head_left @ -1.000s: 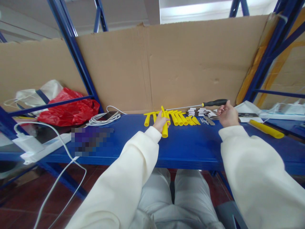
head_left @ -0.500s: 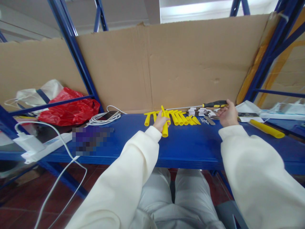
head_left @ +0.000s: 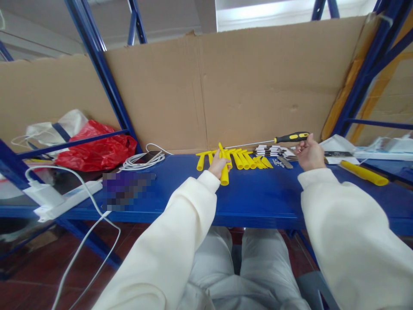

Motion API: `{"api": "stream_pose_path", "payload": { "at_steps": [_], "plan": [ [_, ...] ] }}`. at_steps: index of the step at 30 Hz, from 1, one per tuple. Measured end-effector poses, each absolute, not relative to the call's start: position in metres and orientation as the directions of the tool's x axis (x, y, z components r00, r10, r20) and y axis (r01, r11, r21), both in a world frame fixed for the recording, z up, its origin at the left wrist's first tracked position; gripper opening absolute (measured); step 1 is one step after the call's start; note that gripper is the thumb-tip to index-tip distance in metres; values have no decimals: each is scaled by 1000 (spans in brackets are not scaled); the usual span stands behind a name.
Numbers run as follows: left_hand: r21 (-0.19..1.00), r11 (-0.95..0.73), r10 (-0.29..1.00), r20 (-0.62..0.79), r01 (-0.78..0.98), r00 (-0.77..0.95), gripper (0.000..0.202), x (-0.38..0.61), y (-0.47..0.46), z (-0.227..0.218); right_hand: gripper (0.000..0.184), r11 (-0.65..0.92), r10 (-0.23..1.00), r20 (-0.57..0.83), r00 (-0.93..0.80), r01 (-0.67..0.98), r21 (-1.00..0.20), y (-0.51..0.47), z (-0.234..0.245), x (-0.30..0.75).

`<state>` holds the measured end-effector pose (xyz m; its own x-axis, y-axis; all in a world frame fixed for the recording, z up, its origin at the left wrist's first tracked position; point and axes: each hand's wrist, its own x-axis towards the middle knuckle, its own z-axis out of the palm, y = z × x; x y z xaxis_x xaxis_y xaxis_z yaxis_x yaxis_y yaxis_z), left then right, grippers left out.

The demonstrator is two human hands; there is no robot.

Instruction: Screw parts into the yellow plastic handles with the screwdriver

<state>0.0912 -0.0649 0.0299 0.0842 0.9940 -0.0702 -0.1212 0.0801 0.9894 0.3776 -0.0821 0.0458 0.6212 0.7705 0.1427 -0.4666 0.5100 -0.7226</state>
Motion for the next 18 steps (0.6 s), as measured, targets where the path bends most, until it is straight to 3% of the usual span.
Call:
{"api": "stream_pose_path", "payload": {
  "at_steps": [9,18],
  "plan": [
    [990,81,995,-73,-113,71,93,92,-68,32,41,522,742,170,648,-400,-753,-86,44,376],
    [989,79,995,-70,-125,74,88,92,-73,36,45,504,786,168,594,-461,-730,-88,45,374]
  ]
}}
